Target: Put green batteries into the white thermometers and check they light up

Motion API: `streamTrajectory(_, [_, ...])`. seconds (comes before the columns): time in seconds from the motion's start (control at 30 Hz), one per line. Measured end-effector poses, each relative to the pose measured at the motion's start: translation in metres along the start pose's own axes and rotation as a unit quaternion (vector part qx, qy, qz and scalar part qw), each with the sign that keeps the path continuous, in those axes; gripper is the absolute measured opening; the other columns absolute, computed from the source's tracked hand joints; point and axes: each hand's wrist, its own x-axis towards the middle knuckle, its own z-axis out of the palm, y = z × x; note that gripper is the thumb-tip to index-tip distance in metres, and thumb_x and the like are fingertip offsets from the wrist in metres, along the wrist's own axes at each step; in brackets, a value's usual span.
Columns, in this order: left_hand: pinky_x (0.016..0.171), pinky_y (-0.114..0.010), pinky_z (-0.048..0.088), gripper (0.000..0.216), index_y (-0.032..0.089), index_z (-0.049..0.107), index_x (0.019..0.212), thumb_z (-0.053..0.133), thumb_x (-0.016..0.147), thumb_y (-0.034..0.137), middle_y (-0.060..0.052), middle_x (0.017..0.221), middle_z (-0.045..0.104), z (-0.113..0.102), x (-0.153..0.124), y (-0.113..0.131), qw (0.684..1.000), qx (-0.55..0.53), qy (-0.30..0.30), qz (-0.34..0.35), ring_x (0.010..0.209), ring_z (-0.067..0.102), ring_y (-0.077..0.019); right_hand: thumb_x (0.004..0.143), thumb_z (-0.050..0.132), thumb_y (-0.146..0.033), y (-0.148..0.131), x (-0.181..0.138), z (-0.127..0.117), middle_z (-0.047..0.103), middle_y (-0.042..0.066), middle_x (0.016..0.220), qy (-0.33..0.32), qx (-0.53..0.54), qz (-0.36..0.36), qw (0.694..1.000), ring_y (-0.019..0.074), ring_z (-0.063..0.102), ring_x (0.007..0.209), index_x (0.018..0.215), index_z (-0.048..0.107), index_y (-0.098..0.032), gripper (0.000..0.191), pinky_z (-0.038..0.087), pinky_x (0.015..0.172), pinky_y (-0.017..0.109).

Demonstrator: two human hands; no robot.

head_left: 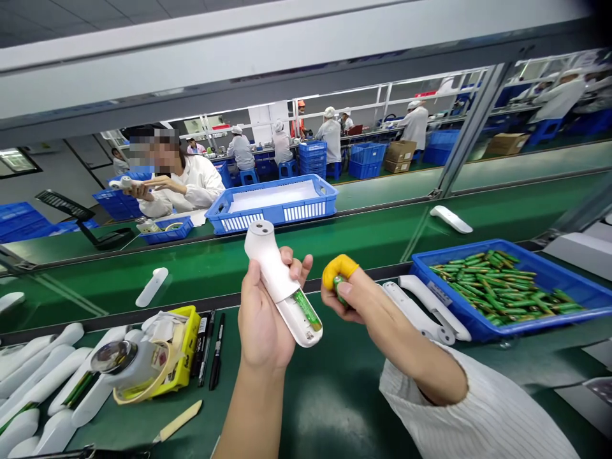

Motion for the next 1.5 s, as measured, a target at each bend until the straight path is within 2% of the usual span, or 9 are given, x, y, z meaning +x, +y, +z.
streamTrajectory(0.27, [0.096,-0.034,0.047,0.029,0.015,0.057,0.092,0.032,0.096,0.03,-0.001,0.085,0.051,-0.003,0.003,0.002,0.999,0.029,0.032,0.024,0.072,0.053,-0.0078,0.078,0.069,-0.039,-0.011,0.005,-0.005,0.052,-0.002,0.068,0.042,0.064,-0.057,0.995,0.0101,0.048,0.059,0.085,0.057,-0.019,0.025,0.041,0.054,0.022])
streamTrajectory(0.47, [0.093,-0.032,0.048,0.03,0.016,0.058,0.094,0.03,0.095,0.028,-0.003,0.089,0.053,0.0,-0.001,-0.002,0.999,0.045,0.016,0.023,0.084,0.056,-0.0114,0.086,0.059,-0.037,-0.011,0.002,-0.003,0.056,0.0,0.076,-0.002,0.046,-0.06,0.997,0.0117,0.054,0.069,0.085,0.058,-0.019,0.018,0.047,0.065,0.024])
streamTrajectory(0.63, [0.085,-0.023,0.05,0.018,0.023,0.056,0.106,0.046,0.093,0.029,-0.001,0.094,0.057,0.001,-0.006,-0.009,0.995,0.093,0.008,0.034,0.089,0.058,-0.0103,0.078,0.069,-0.028,-0.007,0.0,0.003,0.054,-0.003,0.075,0.019,0.03,-0.027,0.999,0.009,0.051,0.062,0.095,0.053,-0.02,0.025,0.045,0.056,0.02])
streamTrajectory(0.77, [0.083,-0.021,0.05,0.024,0.024,0.058,0.108,0.058,0.086,0.034,-0.001,0.096,0.059,-0.001,-0.007,-0.009,0.995,0.095,0.013,0.027,0.09,0.059,-0.0108,0.082,0.065,-0.028,-0.005,-0.002,0.005,0.053,-0.001,0.079,0.043,-0.06,-0.094,0.993,0.0108,0.051,0.069,0.1,0.057,-0.021,0.021,0.045,0.06,0.021])
streamTrajectory(0.9, [0.083,-0.021,0.051,0.03,0.025,0.061,0.105,0.068,0.078,0.035,0.0,0.099,0.059,-0.001,-0.006,-0.01,0.995,0.069,0.057,0.044,0.094,0.06,-0.0118,0.077,0.07,-0.024,-0.002,-0.003,0.008,0.053,0.003,0.104,0.023,-0.172,-0.168,0.971,0.0154,0.054,0.09,0.119,0.05,-0.022,0.046,0.046,0.077,0.026])
streamTrajectory(1.03, [0.094,-0.03,0.048,0.027,0.026,0.06,0.109,0.061,0.084,0.036,0.0,0.101,0.06,0.002,-0.005,-0.011,0.996,0.04,0.056,0.052,0.108,0.057,-0.0166,0.087,0.058,-0.017,0.005,0.0,0.009,0.057,0.003,0.103,0.104,-0.179,-0.216,0.954,0.0155,0.055,0.096,0.107,0.055,-0.02,0.021,0.044,0.085,0.027])
streamTrajectory(1.23, [0.094,-0.031,0.048,0.032,0.024,0.051,0.124,0.045,0.093,0.029,-0.006,0.109,0.064,-0.001,-0.004,-0.01,0.988,0.12,-0.09,0.04,0.111,0.057,-0.0196,0.089,0.056,-0.031,0.001,0.003,0.003,0.065,0.003,0.099,0.078,-0.038,-0.099,0.991,0.0169,0.061,0.091,0.104,0.059,-0.019,0.019,0.048,0.078,0.027])
streamTrajectory(1.37, [0.082,-0.028,0.053,0.028,0.021,0.057,0.116,0.052,0.09,0.028,-0.004,0.092,0.068,-0.006,-0.003,-0.01,0.979,0.18,-0.065,0.075,0.095,0.064,-0.0189,0.086,0.059,-0.037,-0.003,0.003,0.003,0.066,0.005,0.1,0.04,0.019,-0.045,0.998,0.017,0.062,0.091,0.105,0.06,-0.017,0.028,0.05,0.075,0.025])
streamTrajectory(1.5, [0.074,-0.026,0.055,0.035,0.023,0.061,0.11,0.06,0.082,0.045,-0.006,0.101,0.067,-0.009,-0.001,-0.006,0.98,0.185,-0.063,0.033,0.1,0.062,-0.0212,0.087,0.055,-0.045,-0.003,0.003,0.002,0.063,0.002,0.076,-0.005,0.057,-0.002,0.998,0.0104,0.055,0.057,0.1,0.057,-0.016,0.032,0.042,0.046,0.019])
